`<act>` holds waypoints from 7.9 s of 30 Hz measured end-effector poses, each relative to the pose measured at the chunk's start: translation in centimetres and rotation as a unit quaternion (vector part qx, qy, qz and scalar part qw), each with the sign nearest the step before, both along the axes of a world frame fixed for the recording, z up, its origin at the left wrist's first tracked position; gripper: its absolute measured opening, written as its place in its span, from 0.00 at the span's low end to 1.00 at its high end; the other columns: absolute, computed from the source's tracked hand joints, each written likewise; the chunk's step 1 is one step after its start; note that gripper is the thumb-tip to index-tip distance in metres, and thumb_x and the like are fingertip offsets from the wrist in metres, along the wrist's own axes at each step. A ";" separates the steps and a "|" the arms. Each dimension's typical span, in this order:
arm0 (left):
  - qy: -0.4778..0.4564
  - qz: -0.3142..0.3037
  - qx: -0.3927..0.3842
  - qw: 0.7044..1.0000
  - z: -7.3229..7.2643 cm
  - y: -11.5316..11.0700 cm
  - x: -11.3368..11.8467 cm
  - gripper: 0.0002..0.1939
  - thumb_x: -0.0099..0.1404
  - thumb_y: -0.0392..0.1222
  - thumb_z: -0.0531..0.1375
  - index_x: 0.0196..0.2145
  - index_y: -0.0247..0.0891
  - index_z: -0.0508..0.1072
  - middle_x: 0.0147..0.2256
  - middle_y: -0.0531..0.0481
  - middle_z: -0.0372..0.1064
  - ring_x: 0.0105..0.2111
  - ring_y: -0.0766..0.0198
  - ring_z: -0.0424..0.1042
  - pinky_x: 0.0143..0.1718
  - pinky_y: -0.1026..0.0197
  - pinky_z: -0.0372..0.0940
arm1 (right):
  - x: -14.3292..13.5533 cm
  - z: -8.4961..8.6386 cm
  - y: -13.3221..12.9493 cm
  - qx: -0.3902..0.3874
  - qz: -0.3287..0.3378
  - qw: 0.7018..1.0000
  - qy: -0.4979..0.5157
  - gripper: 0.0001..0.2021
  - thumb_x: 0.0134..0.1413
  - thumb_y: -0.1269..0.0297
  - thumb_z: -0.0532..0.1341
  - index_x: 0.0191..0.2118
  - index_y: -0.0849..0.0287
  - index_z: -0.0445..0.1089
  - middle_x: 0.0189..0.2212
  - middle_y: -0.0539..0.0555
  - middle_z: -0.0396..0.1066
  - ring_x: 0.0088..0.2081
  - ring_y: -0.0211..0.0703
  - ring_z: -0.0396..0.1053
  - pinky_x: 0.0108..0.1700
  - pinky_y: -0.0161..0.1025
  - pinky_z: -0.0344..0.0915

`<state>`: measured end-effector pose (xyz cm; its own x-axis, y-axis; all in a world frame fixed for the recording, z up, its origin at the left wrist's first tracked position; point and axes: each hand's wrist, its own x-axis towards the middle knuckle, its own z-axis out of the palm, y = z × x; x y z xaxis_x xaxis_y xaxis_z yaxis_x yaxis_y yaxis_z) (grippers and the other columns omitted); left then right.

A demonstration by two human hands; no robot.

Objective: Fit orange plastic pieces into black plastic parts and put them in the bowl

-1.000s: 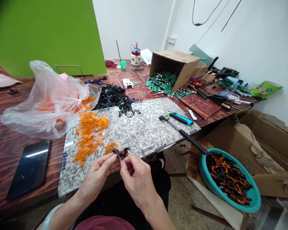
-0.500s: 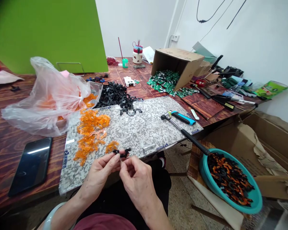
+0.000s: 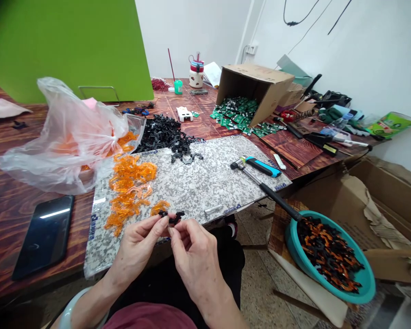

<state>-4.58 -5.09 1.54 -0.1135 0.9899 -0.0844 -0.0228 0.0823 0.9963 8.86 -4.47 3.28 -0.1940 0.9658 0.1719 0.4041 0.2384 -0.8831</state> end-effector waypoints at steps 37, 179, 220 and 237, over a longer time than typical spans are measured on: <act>-0.017 -0.124 -0.102 0.987 1.8 0.5 -1.7 0.13 0.62 0.46 0.59 0.35 0.33 0.78 0.24 0.47 0.77 0.23 0.65 0.73 0.27 0.67 0.66 | 4.0 0.5 3.0 0.016 0.074 0.995 -0.060 0.13 0.47 0.57 0.68 0.35 0.59 0.69 0.25 0.48 0.68 0.24 0.34 0.62 0.26 0.31 0.61; 0.060 -0.172 0.005 0.983 1.6 -2.2 -1.6 0.13 0.70 0.44 0.50 0.32 0.37 0.70 0.28 0.52 0.68 0.30 0.66 0.67 0.33 0.65 0.63 | 2.0 0.1 -0.1 -0.121 0.059 0.983 0.123 0.11 0.57 0.57 0.61 0.41 0.57 0.74 0.34 0.52 0.71 0.33 0.37 0.69 0.32 0.33 0.65; -0.072 -0.071 -0.077 0.992 0.1 -1.2 -1.7 0.16 0.67 0.52 0.54 0.32 0.36 0.69 0.25 0.55 0.59 0.25 0.68 0.57 0.28 0.64 0.57 | 7.8 -2.1 13.7 0.142 0.028 0.952 -0.271 0.06 0.57 0.69 0.58 0.36 0.59 0.73 0.34 0.57 0.71 0.39 0.48 0.67 0.44 0.42 0.61; -0.039 -0.098 -0.064 0.992 0.0 -1.5 -1.6 0.15 0.68 0.50 0.53 0.32 0.36 0.70 0.25 0.54 0.61 0.25 0.68 0.60 0.27 0.66 0.59 | 0.7 -0.8 9.9 0.118 0.159 0.959 -0.202 0.06 0.59 0.67 0.58 0.36 0.56 0.74 0.33 0.54 0.70 0.36 0.42 0.68 0.40 0.38 0.63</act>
<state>-6.16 -6.57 1.55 0.0910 0.9730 -0.2123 -0.0703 0.2189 0.9732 9.56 5.41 2.49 -0.5696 0.7899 0.2269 0.5755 0.5805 -0.5760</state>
